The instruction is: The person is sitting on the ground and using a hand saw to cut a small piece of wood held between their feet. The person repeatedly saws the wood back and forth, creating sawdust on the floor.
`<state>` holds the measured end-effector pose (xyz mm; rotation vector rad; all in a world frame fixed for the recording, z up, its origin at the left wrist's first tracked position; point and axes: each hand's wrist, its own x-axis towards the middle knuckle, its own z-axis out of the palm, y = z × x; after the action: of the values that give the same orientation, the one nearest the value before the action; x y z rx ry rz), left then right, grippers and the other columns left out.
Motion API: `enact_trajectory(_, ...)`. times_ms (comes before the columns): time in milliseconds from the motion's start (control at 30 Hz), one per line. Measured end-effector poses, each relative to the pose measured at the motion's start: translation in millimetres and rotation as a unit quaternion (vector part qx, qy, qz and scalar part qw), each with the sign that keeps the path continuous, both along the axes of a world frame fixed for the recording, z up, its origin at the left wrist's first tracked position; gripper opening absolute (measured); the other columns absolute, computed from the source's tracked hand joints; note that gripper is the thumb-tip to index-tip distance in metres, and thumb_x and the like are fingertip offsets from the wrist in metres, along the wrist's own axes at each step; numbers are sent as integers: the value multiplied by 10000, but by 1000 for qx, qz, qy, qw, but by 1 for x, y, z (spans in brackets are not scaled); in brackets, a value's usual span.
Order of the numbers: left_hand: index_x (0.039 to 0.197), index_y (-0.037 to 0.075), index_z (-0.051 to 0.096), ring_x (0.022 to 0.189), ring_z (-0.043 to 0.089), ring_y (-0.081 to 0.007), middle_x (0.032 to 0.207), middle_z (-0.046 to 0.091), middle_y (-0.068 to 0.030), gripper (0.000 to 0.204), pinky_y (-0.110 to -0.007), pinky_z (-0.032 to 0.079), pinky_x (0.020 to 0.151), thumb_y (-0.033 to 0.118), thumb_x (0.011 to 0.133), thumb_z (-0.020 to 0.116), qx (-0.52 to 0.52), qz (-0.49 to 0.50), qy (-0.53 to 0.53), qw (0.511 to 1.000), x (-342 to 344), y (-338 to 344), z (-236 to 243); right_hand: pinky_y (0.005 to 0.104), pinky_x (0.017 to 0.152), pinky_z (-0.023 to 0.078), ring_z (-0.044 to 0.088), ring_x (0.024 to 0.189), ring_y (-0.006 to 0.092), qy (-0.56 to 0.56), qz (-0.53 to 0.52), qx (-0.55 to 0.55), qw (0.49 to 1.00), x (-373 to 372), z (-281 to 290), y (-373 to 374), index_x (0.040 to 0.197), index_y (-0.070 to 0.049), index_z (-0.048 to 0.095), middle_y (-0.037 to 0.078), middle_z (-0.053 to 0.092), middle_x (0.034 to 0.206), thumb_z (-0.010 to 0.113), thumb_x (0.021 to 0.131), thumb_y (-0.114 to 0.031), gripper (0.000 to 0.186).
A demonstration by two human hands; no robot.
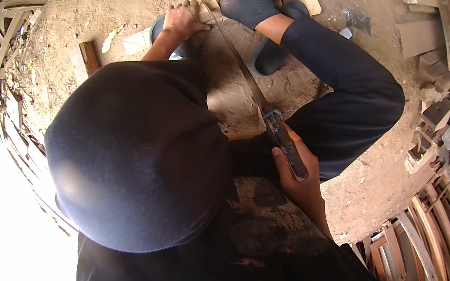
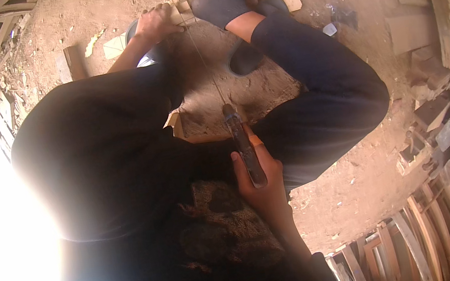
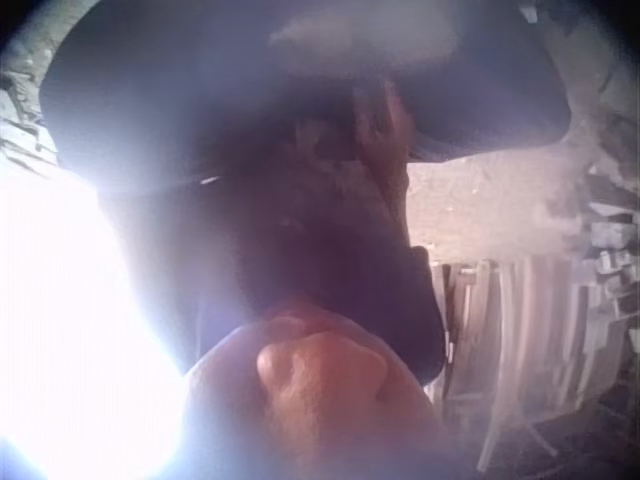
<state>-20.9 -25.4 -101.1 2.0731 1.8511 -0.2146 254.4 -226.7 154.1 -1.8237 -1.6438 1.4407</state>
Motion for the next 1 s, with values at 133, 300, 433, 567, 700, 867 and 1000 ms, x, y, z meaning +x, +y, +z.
enact_trajectory(133, 1147, 34, 516, 1122, 577, -269, 1157, 603, -130, 753, -457, 419, 980, 651, 735, 645, -22, -4, 7, 1000, 0, -1, 3, 300, 642, 491, 660, 668, 201, -17, -2, 13, 1000, 0, -7, -5, 1325, 1, 493, 155, 639, 768, 585, 906, -102, 441)
enact_trajectory(300, 1097, 31, 529, 1123, 570, -297, 1127, 604, -154, 670, -438, 396, 1001, 640, 820, 559, 98, -38, 20, 994, -11, -3, -12, 275, 612, 473, 591, 601, 145, 3, -9, -18, 1000, 0, -10, 6, 1331, -7, 493, 124, 608, 722, 587, 905, -106, 447)
enact_trajectory(433, 1207, 26, 496, 1151, 558, -262, 1181, 594, -148, 700, -439, 375, 975, 617, 838, 555, 44, -34, 32, 998, -12, 1, -17, 248, 593, 447, 539, 591, 100, 8, 13, 30, 999, 5, -18, 4, 1332, 2, 488, 96, 579, 683, 586, 907, -108, 451)
enact_trajectory(567, 1142, 31, 494, 1077, 612, -265, 1125, 621, -148, 635, -422, 368, 983, 600, 864, 527, 16, -25, -1, 1000, -2, 1, -19, 234, 567, 430, 517, 588, 77, -10, 6, -28, 1000, -3, 2, 13, 1332, 8, 489, 80, 565, 668, 587, 909, -106, 449)
enact_trajectory(700, 1144, 28, 494, 1022, 639, -274, 1101, 629, -155, 650, -423, 367, 982, 609, 855, 533, 22, -12, 14, 1000, -7, -2, -10, 232, 551, 424, 502, 585, 69, 6, 21, 9, 1000, -1, -3, 12, 1328, 8, 496, 75, 567, 677, 586, 911, -102, 441)
enact_trajectory(867, 1148, 26, 492, 1005, 647, -269, 1089, 631, -155, 659, -434, 369, 976, 614, 853, 532, 33, -18, 16, 999, -4, -2, -15, 229, 564, 428, 501, 596, 62, 1, 19, 8, 1000, -3, 0, 13, 1324, 8, 500, 70, 570, 687, 590, 908, -98, 439)
enact_trajectory(1000, 1150, 25, 489, 996, 650, -270, 1092, 629, -151, 655, -438, 372, 971, 608, 855, 535, 31, -17, 24, 999, -4, -3, -19, 224, 576, 427, 500, 608, 55, -2, 22, -3, 1000, -4, 4, 16, 1325, 6, 499, 62, 567, 691, 591, 909, -97, 439)
